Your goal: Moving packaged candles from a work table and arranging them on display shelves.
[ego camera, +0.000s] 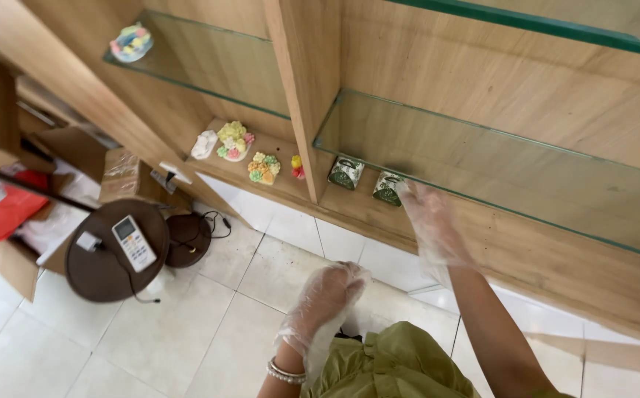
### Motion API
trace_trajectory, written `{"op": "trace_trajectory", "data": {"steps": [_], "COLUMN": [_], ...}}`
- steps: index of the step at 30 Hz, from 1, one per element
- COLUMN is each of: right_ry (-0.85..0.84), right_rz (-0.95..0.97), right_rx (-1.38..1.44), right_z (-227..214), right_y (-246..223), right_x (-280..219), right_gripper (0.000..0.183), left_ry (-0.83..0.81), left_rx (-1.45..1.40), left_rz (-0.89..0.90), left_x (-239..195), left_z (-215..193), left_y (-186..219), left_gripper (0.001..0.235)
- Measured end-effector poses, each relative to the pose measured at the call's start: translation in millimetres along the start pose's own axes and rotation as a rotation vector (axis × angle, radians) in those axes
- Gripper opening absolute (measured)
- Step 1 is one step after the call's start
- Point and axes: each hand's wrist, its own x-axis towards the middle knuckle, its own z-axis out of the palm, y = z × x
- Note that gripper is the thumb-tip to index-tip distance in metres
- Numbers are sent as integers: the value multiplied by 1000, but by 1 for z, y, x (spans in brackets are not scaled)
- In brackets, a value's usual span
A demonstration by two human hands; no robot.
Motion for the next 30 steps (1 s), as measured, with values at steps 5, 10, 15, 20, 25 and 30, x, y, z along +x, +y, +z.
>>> {"op": "trace_trajectory", "data": {"steps": [5, 10, 15, 20, 25, 30], "right_ry": [131, 171, 158, 134, 7, 8], "right_rz": [-154, -229, -203, 49, 192, 476], "right_rx": [-362, -466, -419, 149, 547, 691], "right_z": [42, 62, 62, 41, -9, -55], "right_y": [27, 55, 60, 16, 2, -46], "right_x": [36, 54, 51, 27, 4, -31], "right_gripper": [22, 16, 17, 26, 40, 38], "left_ry": [3, -77, -108, -159, -259, -160], "left_rx": [-98, -189, -111, -163, -311, -574], "left_rz": [71, 138, 164, 162, -37, 215], "left_x": [21, 38, 44, 61, 89, 109], "left_z": [-25, -24, -43, -59, -62, -35], "left_y": [-23, -40, -48, -52, -38, -34], "left_gripper": [30, 29, 31, 31, 35, 56]}}
